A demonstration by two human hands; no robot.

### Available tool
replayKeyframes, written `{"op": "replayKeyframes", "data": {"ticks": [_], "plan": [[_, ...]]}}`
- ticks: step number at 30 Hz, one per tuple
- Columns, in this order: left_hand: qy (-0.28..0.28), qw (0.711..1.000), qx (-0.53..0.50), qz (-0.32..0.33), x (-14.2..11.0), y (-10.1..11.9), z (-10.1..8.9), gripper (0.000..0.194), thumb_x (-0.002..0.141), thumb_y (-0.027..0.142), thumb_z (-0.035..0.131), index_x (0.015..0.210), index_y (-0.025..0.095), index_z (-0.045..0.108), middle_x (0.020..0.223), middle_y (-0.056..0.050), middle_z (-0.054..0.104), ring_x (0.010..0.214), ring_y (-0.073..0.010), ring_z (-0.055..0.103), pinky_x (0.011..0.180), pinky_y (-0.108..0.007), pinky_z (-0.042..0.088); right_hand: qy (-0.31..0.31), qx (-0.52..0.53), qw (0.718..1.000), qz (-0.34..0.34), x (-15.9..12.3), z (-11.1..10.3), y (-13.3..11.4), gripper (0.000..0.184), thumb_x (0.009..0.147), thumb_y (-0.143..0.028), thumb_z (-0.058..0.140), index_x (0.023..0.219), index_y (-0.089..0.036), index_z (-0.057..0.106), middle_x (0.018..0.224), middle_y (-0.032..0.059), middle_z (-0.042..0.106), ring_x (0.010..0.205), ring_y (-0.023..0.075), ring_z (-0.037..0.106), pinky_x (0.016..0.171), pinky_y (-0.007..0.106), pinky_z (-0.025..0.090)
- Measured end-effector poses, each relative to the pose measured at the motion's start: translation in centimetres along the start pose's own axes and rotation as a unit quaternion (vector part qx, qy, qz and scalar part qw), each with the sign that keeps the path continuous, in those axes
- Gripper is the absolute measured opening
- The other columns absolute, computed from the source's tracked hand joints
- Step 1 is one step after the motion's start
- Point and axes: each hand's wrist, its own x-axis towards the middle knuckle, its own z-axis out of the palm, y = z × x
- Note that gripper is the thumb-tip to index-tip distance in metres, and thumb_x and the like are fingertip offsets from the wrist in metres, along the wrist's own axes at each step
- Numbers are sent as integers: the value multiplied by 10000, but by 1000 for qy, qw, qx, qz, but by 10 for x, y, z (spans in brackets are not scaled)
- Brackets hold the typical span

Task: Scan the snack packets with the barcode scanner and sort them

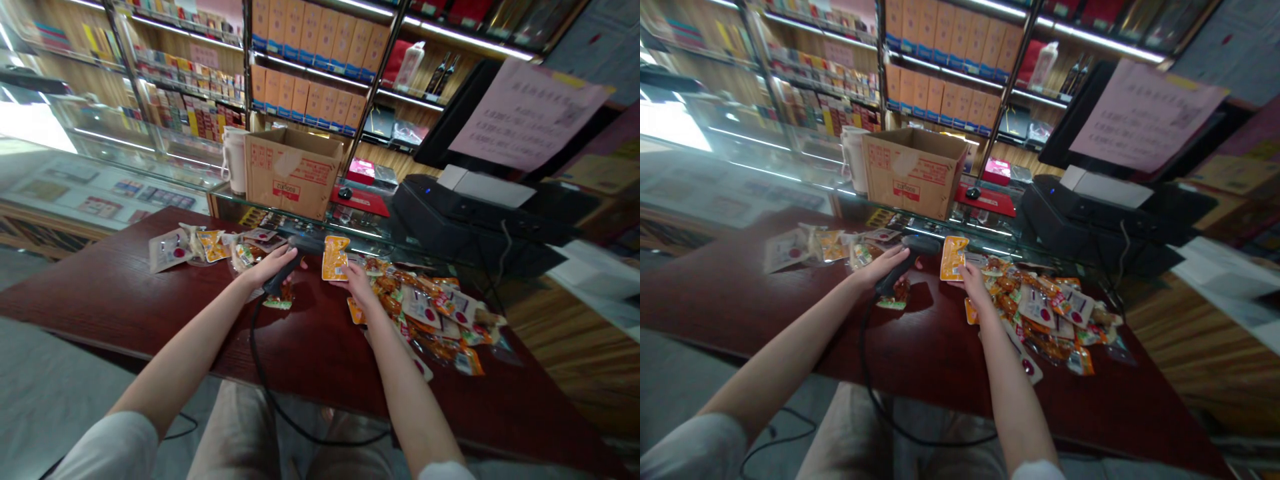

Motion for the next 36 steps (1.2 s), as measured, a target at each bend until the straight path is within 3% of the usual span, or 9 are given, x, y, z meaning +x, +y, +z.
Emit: {"op": "replayKeyframes", "data": {"ticks": [5, 13, 18, 22, 25, 27, 30, 32, 36], "plan": [[-50, 998, 6, -28, 0, -5, 12, 496, 815, 596, 650, 1020, 167, 510, 807, -42, 681, 474, -81, 540, 398, -195, 434, -10, 90, 996, -1, -8, 8, -4, 98, 827, -284, 706, 878, -217, 656, 873, 33, 741, 927, 230, 726, 854, 515, 620], [-62, 997, 38, -10, 4, -13, 17, 522, 834, 667, 571, 892, 148, 561, 545, 19, 539, 419, -77, 479, 384, -179, 399, 39, 87, 995, 13, -11, 15, -8, 38, 851, -244, 621, 884, -236, 638, 876, 36, 748, 1004, 241, 705, 894, 527, 592], [-75, 996, 45, -5, 4, -14, 17, 553, 804, 692, 590, 870, 143, 555, 542, 30, 512, 412, -68, 458, 379, -173, 389, 47, 90, 995, 11, -14, 17, -7, 43, 821, -253, 645, 852, -227, 629, 832, 20, 741, 919, 225, 712, 887, 506, 593], [-46, 999, 11, -11, 1, -6, 18, 519, 805, 659, 618, 915, 159, 531, 612, 23, 566, 430, -68, 484, 391, -176, 409, 26, 50, 998, 1, -15, 18, -9, 103, 816, -308, 638, 858, -214, 638, 839, 16, 730, 887, 217, 704, 849, 480, 602], [0, 999, 3, -33, 0, 2, 8, 454, 851, 591, 610, 1001, 170, 531, 601, 28, 577, 436, -87, 517, 397, -182, 427, 94, -81, 992, -30, -11, 12, -21, 133, 840, -314, 563, 841, -205, 640, 827, 40, 718, 854, 235, 688, 801, 452, 595], [47, 998, -1, -41, 0, 6, -6, 394, 884, 536, 598, 1034, 178, 531, 617, 22, 600, 430, -91, 524, 393, -185, 430, 165, -255, 950, -74, -8, 1, -35, 188, 862, -291, 506, 882, -185, 659, 841, 77, 713, 878, 259, 670, 825, 435, 561], [132, 990, 0, -41, 1, 9, -32, 308, 907, 459, 602, 1013, 178, 532, 700, -4, 655, 419, -86, 530, 378, -187, 425, 260, -502, 819, -101, -9, -22, -58, 369, 889, -193, 424, 1184, -113, 631, 955, 155, 711, 968, 294, 650, 896, 420, 480], [189, 981, 7, -33, 3, 9, -50, 272, 909, 416, 615, 976, 165, 536, 723, -17, 669, 404, -85, 527, 366, -189, 416, 278, -599, 748, -67, -14, -37, -69, 464, 901, -150, 406, 1344, -98, 537, 960, 178, 699, 955, 300, 643, 873, 417, 459], [266, 964, -1, -28, 7, 3, -77, 221, 934, 352, 591, 961, 138, 543, 684, -22, 653, 393, -91, 529, 366, -198, 421, 292, -713, 629, -107, -25, -43, -72, 394, 896, -169, 486, 1264, -126, 620, 1250, 249, 570, 1160, 369, 523, 940, 496, 403]]}}
